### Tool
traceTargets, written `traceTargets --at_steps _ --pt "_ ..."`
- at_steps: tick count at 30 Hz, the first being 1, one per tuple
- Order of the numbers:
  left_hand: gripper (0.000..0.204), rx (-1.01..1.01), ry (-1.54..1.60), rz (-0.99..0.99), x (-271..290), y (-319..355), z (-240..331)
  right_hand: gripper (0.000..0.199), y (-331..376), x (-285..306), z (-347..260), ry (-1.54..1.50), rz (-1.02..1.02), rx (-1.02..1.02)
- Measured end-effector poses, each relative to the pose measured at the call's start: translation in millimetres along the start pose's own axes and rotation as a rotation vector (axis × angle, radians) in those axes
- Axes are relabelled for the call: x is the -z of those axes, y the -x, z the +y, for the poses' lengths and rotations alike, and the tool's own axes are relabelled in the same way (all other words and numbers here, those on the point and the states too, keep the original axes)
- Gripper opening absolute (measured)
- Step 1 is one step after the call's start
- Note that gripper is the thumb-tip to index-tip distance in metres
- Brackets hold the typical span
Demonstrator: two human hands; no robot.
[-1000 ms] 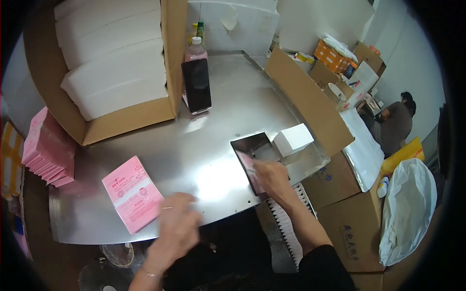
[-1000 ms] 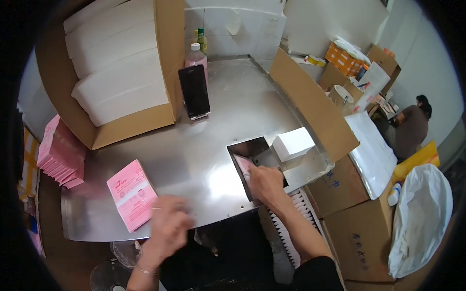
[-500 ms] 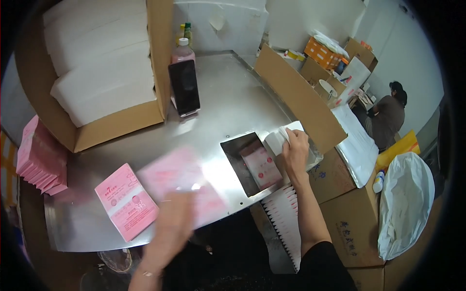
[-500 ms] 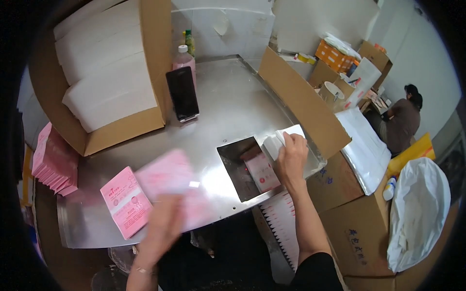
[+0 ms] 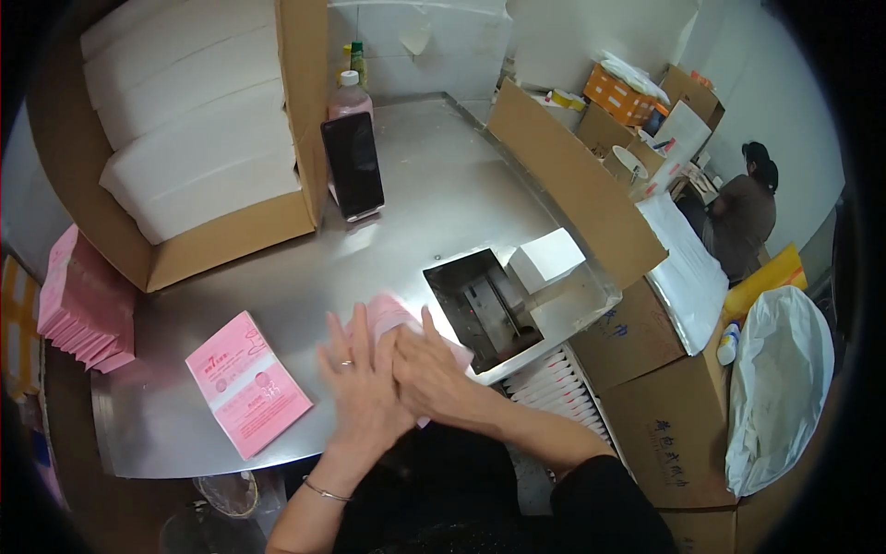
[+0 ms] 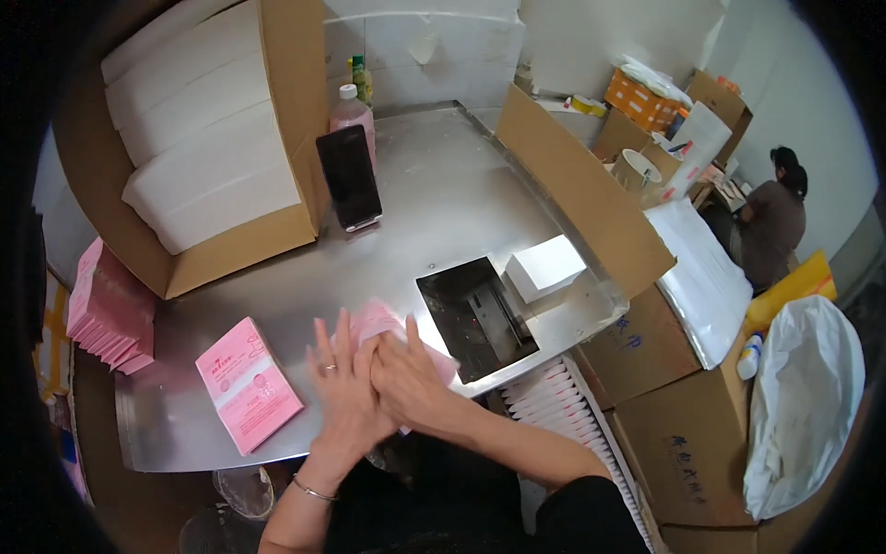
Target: Packing individual pink tissue packets into white boxes and then into larger shipping cartons.
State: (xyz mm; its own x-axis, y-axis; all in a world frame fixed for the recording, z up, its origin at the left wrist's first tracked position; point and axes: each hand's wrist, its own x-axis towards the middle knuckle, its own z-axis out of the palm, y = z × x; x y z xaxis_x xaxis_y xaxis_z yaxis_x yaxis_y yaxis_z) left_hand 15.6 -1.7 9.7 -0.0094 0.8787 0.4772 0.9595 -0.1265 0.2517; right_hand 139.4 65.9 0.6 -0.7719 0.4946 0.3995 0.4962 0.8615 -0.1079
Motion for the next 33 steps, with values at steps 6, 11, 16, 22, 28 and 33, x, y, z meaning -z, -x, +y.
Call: traceTargets --at_steps 6,11,16,22,28,33 --pt "0.053 -0.046 -0.099 -0.054 9.2 9.8 -13.0 0.025 33.2 74.7 80.5 0.428 0.365 -0.413" --pt "0.066 0.082 -0.048 -0.325 12.3 7.7 8.5 0.017 58.0 57.5 149.1 0.434 0.383 -0.553" --pt "0.06 -0.144 -0.123 -0.043 9.0 -5.9 -3.1 0.017 52.3 65.8 145.4 0.374 0.367 -0.622" --pt "0.047 -0.095 -0.056 -0.259 20.1 -10.8 -2.4 0.021 67.3 62.9 151.6 0.3 0.422 -0.608" --pt "0.032 -0.12 0.094 -0.289 13.9 8.4 0.5 0.041 55.8 58.3 104.5 0.234 0.53 -0.352" --pt "0.067 -0.045 0.251 -0.226 22.8 6.7 -25.8 0.034 56.7 29.5 -22.5 -0.032 0.183 0.284"
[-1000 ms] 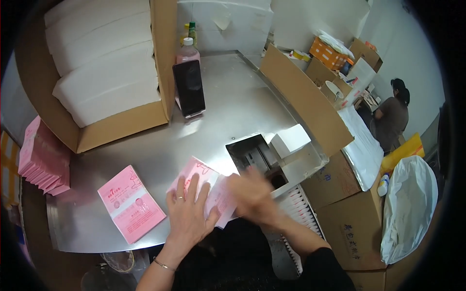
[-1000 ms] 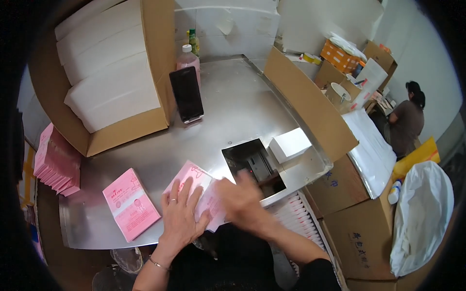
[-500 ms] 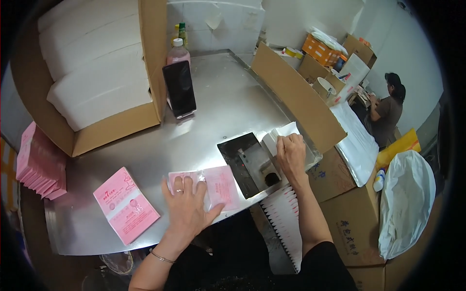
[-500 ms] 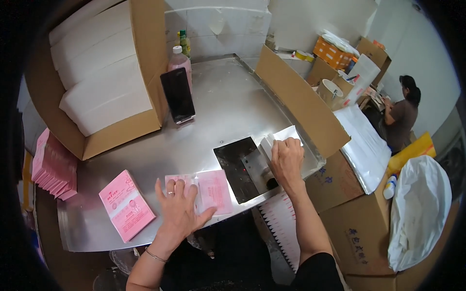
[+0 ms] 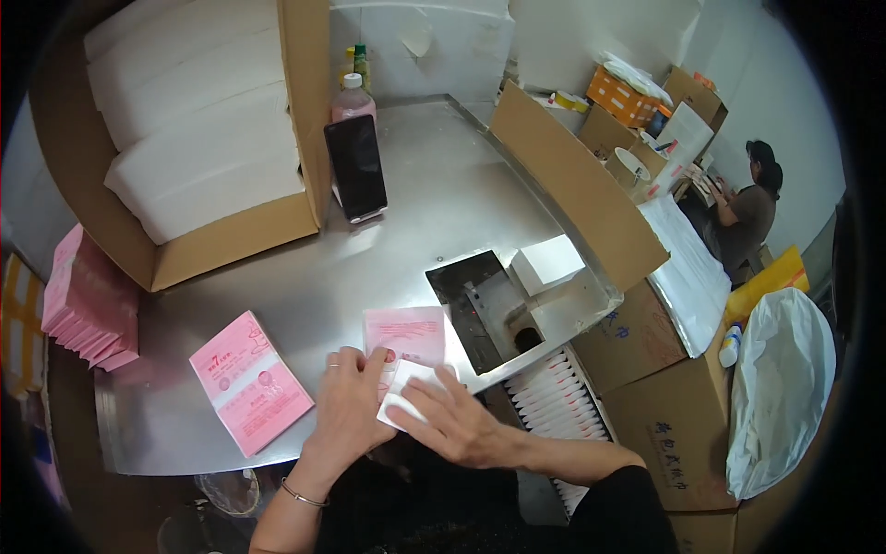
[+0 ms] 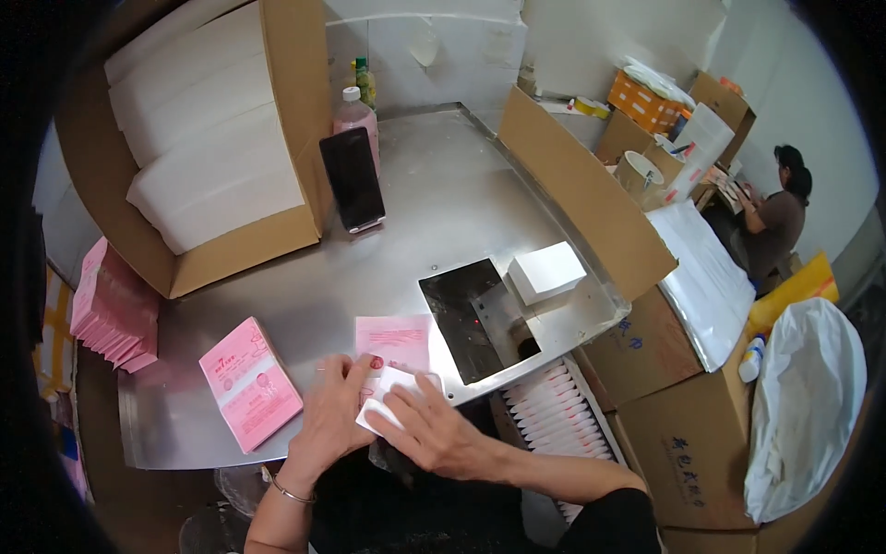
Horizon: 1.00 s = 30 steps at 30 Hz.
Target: Packing individual pink tissue packets into white boxes and then into larger shipping cartons.
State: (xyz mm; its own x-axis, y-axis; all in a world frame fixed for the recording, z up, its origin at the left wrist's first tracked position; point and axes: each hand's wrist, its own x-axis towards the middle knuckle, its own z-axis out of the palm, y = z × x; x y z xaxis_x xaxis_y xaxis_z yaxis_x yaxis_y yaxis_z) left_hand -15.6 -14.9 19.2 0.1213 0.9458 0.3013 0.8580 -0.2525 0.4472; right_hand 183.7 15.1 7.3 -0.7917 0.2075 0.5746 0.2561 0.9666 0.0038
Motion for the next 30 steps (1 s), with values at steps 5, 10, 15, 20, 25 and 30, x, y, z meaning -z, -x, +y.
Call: traceTargets --at_steps 5,10,15,20,25,30 --pt "0.077 -0.04 0.024 0.042 -10.3 -2.6 24.5 0.029 -31.3 -41.8 67.7 0.101 -0.385 -0.436" --pt "0.075 -0.052 0.018 -0.058 19.2 21.0 13.2 0.021 21.6 -68.7 129.2 0.082 -0.042 -0.517" --pt "0.032 -0.156 0.057 0.019 26.5 38.5 6.8 0.018 28.0 -16.9 122.7 0.209 -0.422 -0.818" --pt "0.039 0.25 -0.353 0.366 77.3 71.2 -24.3 0.019 8.9 34.6 122.0 0.578 0.186 -0.675" --pt "0.037 0.302 -0.38 0.146 74.1 68.3 -58.7 0.017 49.3 24.0 173.8 0.655 0.118 -0.831" --pt "0.029 0.117 0.109 0.255 66.7 41.7 -12.3 0.012 40.5 42.4 167.4 0.508 0.14 -0.845"
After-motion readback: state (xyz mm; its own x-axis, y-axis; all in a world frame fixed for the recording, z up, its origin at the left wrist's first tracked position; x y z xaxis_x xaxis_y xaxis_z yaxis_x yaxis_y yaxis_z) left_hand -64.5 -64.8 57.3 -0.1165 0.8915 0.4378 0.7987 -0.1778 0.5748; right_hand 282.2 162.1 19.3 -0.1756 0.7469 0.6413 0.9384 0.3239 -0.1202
